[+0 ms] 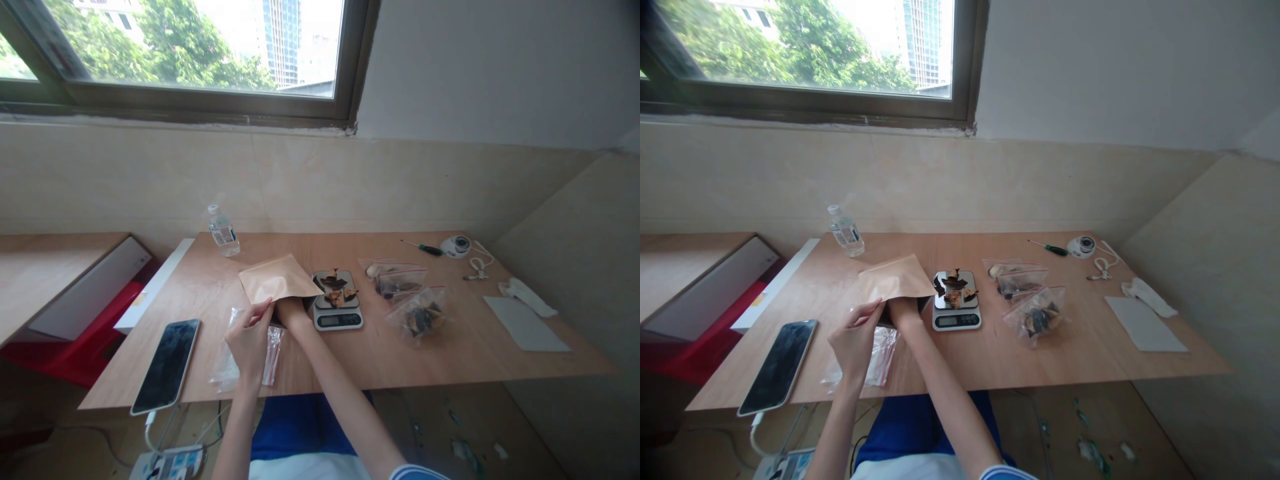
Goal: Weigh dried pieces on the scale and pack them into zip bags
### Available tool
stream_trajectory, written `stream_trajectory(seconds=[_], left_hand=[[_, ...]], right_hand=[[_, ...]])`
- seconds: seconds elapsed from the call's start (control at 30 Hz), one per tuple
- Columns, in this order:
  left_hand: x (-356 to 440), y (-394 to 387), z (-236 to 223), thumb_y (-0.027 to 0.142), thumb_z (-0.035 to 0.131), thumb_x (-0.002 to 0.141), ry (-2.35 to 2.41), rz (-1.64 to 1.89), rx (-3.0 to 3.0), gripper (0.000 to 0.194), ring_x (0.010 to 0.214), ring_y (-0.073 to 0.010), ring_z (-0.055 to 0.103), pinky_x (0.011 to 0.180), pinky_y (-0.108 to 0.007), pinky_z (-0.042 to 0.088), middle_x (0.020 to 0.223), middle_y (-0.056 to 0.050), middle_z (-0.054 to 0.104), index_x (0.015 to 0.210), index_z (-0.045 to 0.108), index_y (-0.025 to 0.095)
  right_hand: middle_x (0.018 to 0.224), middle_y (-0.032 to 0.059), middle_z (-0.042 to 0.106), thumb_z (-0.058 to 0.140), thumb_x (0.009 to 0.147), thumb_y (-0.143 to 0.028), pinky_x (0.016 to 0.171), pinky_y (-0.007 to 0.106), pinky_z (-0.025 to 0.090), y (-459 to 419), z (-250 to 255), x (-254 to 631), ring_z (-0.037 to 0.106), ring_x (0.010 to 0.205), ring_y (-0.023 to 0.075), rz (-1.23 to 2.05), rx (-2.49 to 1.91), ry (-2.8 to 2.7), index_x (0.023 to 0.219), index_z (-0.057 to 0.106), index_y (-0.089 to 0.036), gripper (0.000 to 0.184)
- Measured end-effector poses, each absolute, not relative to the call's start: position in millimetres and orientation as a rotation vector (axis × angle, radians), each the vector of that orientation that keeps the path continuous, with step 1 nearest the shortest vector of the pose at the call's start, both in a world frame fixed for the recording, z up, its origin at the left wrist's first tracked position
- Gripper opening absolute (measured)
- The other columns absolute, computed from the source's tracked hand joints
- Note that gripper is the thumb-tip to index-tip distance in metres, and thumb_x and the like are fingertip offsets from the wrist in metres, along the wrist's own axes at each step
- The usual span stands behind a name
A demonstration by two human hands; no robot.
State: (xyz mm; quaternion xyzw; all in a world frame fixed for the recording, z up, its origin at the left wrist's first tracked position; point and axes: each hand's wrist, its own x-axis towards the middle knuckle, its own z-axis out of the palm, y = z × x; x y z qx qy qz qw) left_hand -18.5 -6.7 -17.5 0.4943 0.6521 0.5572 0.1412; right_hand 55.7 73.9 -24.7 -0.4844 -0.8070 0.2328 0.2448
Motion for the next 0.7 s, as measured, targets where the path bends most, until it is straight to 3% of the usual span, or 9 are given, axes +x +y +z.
stream_trajectory(seconds=[0.2, 0.4, 0.6, 0.7], left_hand=[[-23.2, -3.4, -17.5, 0.04, 0.065, 0.075, 1.859, 1.597, 1.446, 0.022, 0.072, -0.0183, 0.069, 0.068, -0.026, 0.053, 0.08, 0.001, 0.074, 0.087, 0.073, 0.024], [-23.8, -0.6, -14.3, 0.039, 0.067, 0.074, 1.868, 1.597, 1.421, 0.019, 0.071, -0.018, 0.069, 0.067, -0.026, 0.052, 0.079, 0.002, 0.074, 0.086, 0.073, 0.025], [-24.5, 2.4, -13.7, 0.039, 0.066, 0.075, 1.863, 1.591, 1.427, 0.018, 0.074, -0.0186, 0.07, 0.068, -0.027, 0.051, 0.083, 0.002, 0.074, 0.086, 0.073, 0.026], [-26.0, 2.3, -11.9, 0.04, 0.067, 0.074, 1.889, 1.592, 1.417, 0.018, 0.074, -0.0193, 0.07, 0.068, -0.027, 0.051, 0.081, 0.003, 0.074, 0.085, 0.073, 0.027]], right_hand=[[0.107, 0.0149, 0.068, 0.041, 0.089, -0.009, 0.09, 0.035, 0.045, 41.2, -13.5, 84.6, 0.062, 0.1, 0.0265, 0.545, -1.501, -2.245, 0.111, 0.063, -0.014, 0.032], [0.101, 0.0095, 0.069, 0.043, 0.089, -0.007, 0.088, 0.033, 0.045, 24.0, -3.2, 108.2, 0.061, 0.099, 0.0224, 0.48, -1.356, -2.113, 0.106, 0.064, -0.017, 0.029], [0.096, 0.0044, 0.068, 0.054, 0.087, -0.024, 0.081, 0.029, 0.05, 13.1, -2.5, 127.0, 0.065, 0.09, 0.017, 0.754, -1.104, -1.603, 0.101, 0.06, -0.022, 0.015], [0.092, 0.0048, 0.068, 0.056, 0.085, -0.035, 0.074, 0.027, 0.052, 24.9, -11.2, 154.8, 0.066, 0.082, 0.0167, 0.825, -1.112, -1.336, 0.097, 0.057, -0.02, 0.019]])
